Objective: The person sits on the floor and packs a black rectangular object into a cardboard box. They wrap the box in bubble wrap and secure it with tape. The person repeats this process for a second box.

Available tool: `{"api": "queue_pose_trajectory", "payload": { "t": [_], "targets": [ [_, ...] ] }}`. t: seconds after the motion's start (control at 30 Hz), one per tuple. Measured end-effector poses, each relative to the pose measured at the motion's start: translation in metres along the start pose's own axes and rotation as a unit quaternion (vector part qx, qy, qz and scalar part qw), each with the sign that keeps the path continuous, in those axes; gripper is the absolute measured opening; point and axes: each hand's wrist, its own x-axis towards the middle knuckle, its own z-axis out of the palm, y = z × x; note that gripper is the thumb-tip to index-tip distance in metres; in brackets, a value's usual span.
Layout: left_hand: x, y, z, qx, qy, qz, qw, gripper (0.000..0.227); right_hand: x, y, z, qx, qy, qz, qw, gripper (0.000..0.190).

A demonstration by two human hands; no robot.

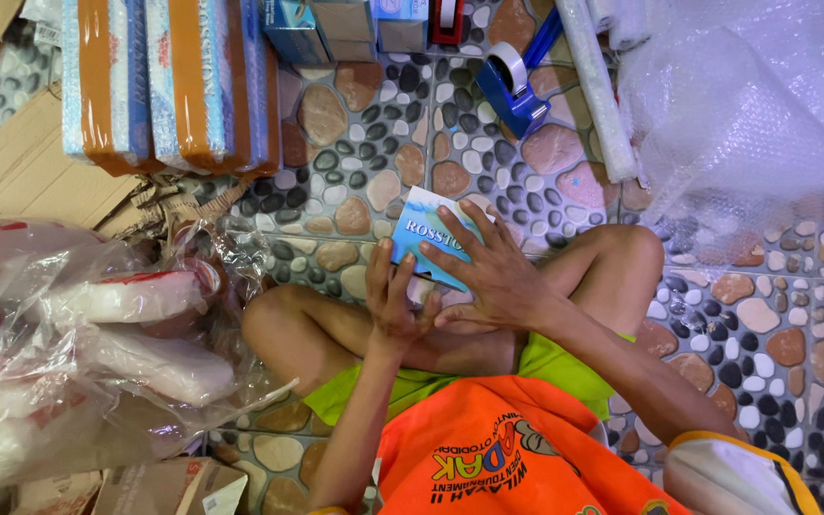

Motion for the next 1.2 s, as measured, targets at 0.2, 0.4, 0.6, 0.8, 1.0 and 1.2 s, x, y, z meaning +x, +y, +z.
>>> {"api": "queue_pose_trajectory", "payload": {
  "t": [0.2, 0.4, 0.6, 0.8, 1.0, 1.2],
  "targets": [
    [0.020, 0.007, -0.019, -0.015, -0.019, 0.056, 0.998, 0.060, 0.001, 0.001, 0.001, 0.002, 0.002, 0.005, 1.000, 0.109],
    [0.045, 0.009, -0.028, 0.023, -0.022, 0.144, 0.989, 0.013, 0.004, 0.005, 0.003, 0.008, 0.020, 0.009, 1.000, 0.097],
    [0.045, 0.001, -0.028, 0.096, -0.046, 0.185, 0.977, 0.023, 0.001, 0.004, 0.010, 0.008, 0.025, 0.011, 1.000, 0.094],
    [0.058, -0.004, -0.037, 0.055, -0.085, 0.225, 0.969, 0.024, 0.000, 0.006, 0.014, 0.010, 0.030, 0.016, 0.999, 0.088],
    [0.067, 0.000, -0.044, 0.019, -0.106, 0.219, 0.970, 0.023, 0.002, 0.004, 0.012, 0.021, 0.027, 0.018, 0.999, 0.086],
    [0.077, 0.001, -0.047, 0.004, -0.120, 0.211, 0.970, 0.021, 0.003, 0.004, 0.011, 0.021, 0.026, 0.019, 0.999, 0.085]
  ]
}}
